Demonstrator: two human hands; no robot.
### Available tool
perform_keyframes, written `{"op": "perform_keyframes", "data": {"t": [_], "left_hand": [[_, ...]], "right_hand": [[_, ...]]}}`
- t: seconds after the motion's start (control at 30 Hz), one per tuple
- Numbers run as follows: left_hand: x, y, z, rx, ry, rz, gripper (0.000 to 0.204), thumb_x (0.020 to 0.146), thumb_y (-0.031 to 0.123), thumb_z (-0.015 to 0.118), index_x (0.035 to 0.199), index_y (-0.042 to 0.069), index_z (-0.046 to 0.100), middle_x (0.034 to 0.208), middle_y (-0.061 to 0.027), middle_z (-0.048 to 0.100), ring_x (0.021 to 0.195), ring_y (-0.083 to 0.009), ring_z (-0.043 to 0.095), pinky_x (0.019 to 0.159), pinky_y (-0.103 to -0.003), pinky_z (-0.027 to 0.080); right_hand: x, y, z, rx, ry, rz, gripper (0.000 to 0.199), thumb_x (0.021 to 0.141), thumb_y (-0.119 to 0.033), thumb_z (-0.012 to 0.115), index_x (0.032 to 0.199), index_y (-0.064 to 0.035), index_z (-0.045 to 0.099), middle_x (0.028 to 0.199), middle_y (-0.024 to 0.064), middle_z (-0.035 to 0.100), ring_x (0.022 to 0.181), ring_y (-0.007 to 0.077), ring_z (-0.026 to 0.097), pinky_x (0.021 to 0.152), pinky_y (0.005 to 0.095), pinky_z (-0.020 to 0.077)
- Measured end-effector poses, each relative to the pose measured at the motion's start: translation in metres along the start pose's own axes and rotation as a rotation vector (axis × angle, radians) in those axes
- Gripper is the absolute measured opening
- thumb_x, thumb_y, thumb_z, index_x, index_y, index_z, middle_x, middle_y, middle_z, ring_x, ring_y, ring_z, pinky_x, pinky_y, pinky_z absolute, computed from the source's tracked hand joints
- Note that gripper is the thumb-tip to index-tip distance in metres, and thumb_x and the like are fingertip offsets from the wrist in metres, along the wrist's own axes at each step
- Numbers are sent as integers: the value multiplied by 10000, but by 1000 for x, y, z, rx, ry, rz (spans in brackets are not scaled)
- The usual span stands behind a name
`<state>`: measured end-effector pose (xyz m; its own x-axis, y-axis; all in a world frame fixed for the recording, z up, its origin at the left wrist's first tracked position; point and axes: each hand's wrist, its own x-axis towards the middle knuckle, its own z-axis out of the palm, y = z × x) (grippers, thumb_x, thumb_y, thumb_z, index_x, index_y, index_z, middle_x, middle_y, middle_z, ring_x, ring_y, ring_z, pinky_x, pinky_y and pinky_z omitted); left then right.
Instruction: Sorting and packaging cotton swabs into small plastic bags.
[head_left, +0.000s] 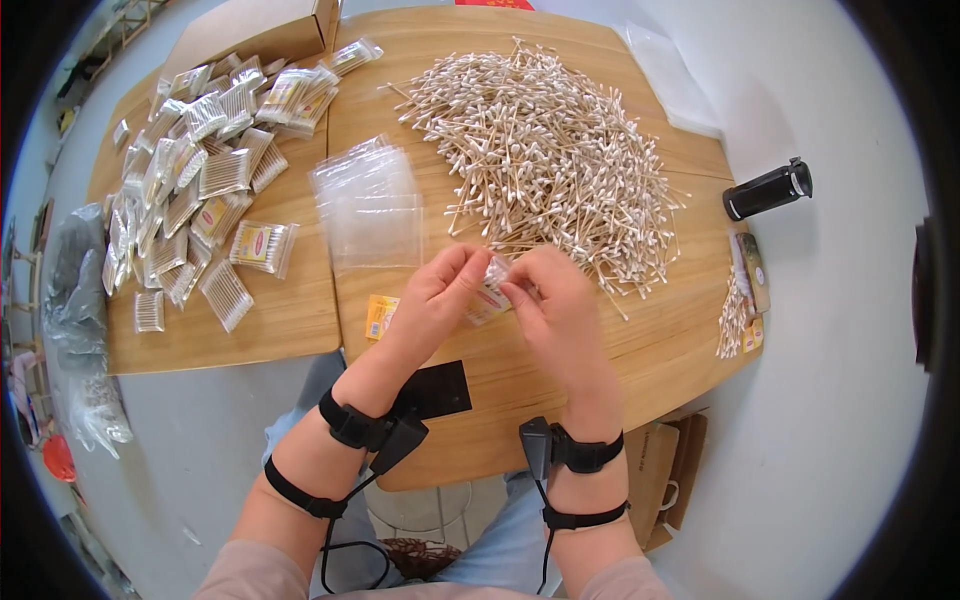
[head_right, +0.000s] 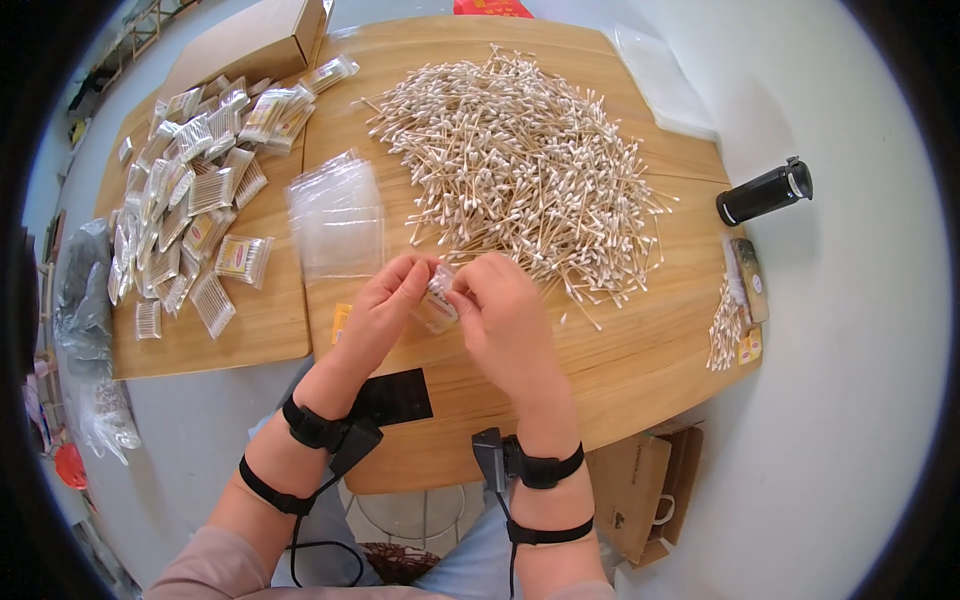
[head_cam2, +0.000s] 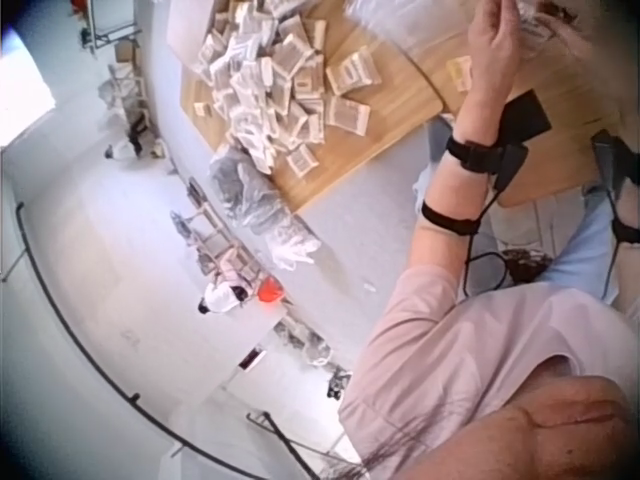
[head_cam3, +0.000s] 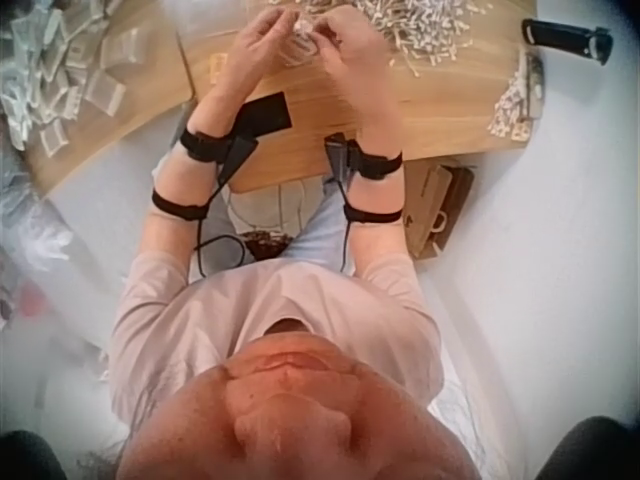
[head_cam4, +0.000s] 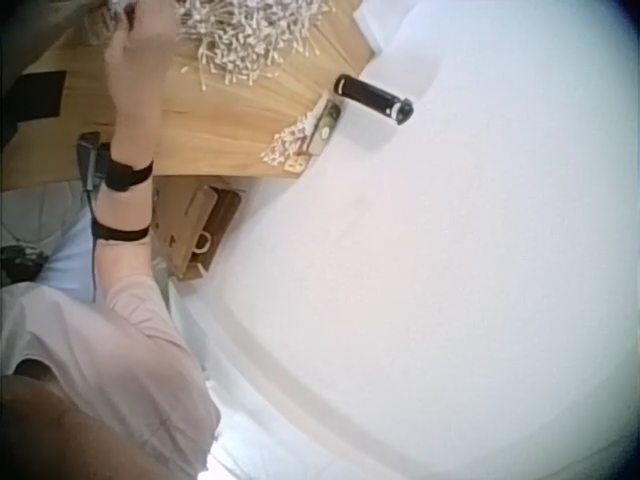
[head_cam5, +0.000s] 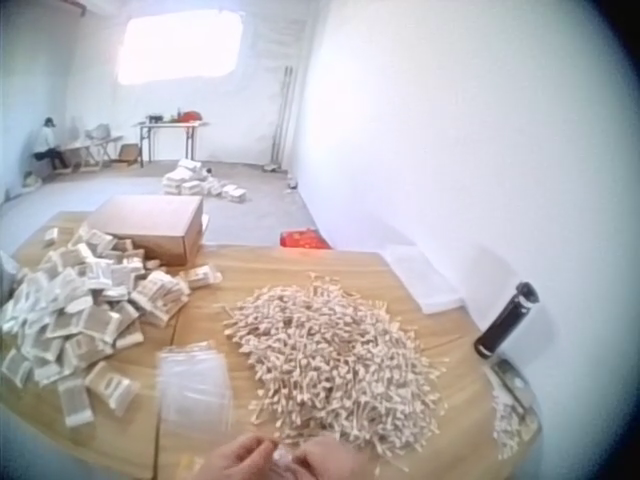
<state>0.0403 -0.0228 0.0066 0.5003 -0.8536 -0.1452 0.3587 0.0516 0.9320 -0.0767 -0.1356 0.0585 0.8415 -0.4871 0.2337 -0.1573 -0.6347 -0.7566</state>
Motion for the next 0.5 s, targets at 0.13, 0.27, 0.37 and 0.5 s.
{"op": "perform_keyframes", "data": {"t": [0.13,0.27,0.37,0.5], "left_hand": [[-1,3,2,-86,-110,46,217,960,176,575,1111,20,561,982,-17,620,872,-79,575,773,-226,475],[0,3,-3,-181,-55,44,170,948,149,592,1066,30,567,967,-11,626,876,-75,577,786,-239,482],[1,2,-4,-166,-25,95,161,952,155,582,1068,46,560,1024,-36,642,944,-106,591,849,-267,479],[1,6,-1,-205,-19,99,145,947,145,591,1046,40,580,967,-11,633,883,-73,580,789,-243,494]], "right_hand": [[1,-5,-6,138,41,-22,133,795,-12,663,889,-12,569,785,87,563,735,236,568,632,328,456],[1,-7,2,419,101,251,120,845,-64,680,917,-12,599,816,37,589,724,101,539,626,247,444],[-2,2,4,494,115,306,120,854,-83,687,909,-11,608,802,25,595,703,73,525,617,225,440],[-3,7,7,442,135,239,110,848,-84,696,885,-9,623,768,14,595,666,76,528,594,224,441]]}}
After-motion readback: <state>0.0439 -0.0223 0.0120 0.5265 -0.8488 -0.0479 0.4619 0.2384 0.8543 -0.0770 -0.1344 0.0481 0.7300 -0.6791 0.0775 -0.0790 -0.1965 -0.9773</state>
